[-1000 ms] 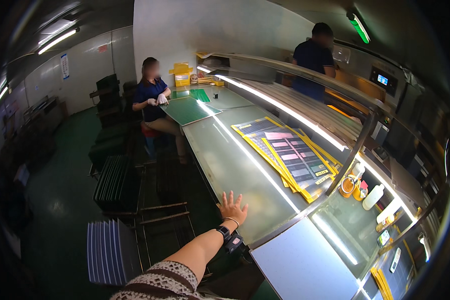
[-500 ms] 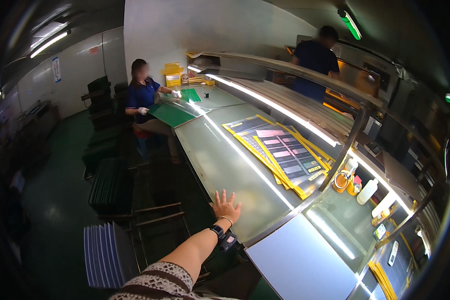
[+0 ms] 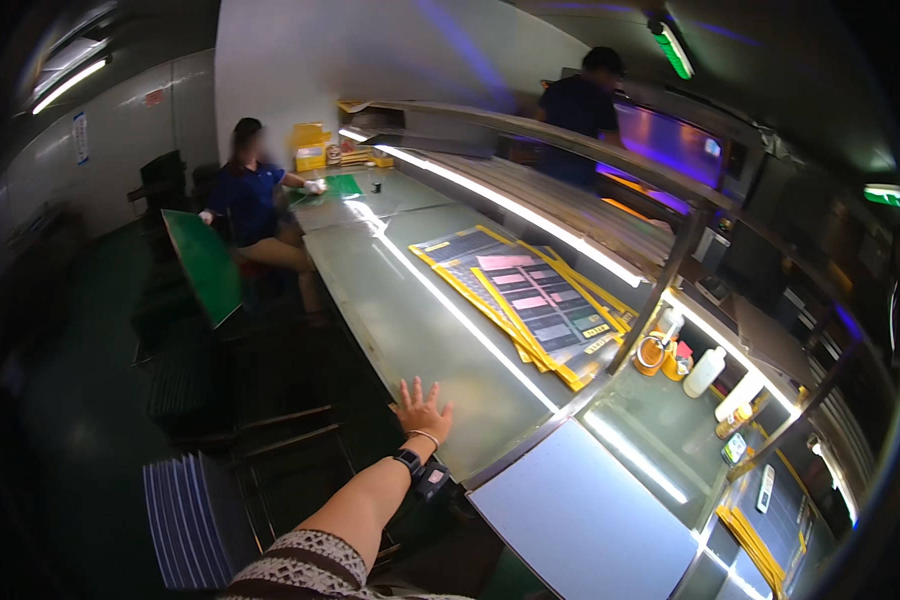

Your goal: Organizing and transferring metal plates and frames between storage racks and a workstation in a fabrication facility.

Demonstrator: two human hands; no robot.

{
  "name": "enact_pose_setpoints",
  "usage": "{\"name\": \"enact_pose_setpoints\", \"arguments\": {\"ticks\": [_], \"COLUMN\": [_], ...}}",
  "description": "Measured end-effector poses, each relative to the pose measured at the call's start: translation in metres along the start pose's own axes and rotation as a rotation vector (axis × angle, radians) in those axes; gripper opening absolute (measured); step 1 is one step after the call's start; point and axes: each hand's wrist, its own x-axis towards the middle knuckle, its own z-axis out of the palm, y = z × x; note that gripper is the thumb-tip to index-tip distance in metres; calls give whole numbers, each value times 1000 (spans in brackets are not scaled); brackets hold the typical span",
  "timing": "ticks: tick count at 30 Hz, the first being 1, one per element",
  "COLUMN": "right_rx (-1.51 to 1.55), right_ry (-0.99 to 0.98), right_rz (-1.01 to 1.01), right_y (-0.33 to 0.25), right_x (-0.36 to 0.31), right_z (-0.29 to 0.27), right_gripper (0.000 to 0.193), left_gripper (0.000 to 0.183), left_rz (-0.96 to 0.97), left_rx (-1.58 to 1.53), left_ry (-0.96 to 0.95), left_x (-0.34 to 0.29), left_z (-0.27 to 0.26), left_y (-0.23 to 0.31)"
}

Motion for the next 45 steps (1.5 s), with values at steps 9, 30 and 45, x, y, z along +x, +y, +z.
{"name": "enact_pose_setpoints", "arguments": {"ticks": [9,30,45], "right_rx": [650,734,451], "right_ry": [-1035,-561,-160], "right_rz": [536,-1007,-553], "right_y": [-76,-502,-727], "right_x": [188,632,607], "right_z": [-110,19,195], "right_gripper": [21,34,31], "left_gripper": [55,55,55], "left_rz": [-55,-12,16], "left_rx": [83,-51,-38], "left_ry": [47,123,122], "left_x": [-4,-3,-8], "left_z": [-21,-24,-20], "left_y": [-31,-25,-30]}}
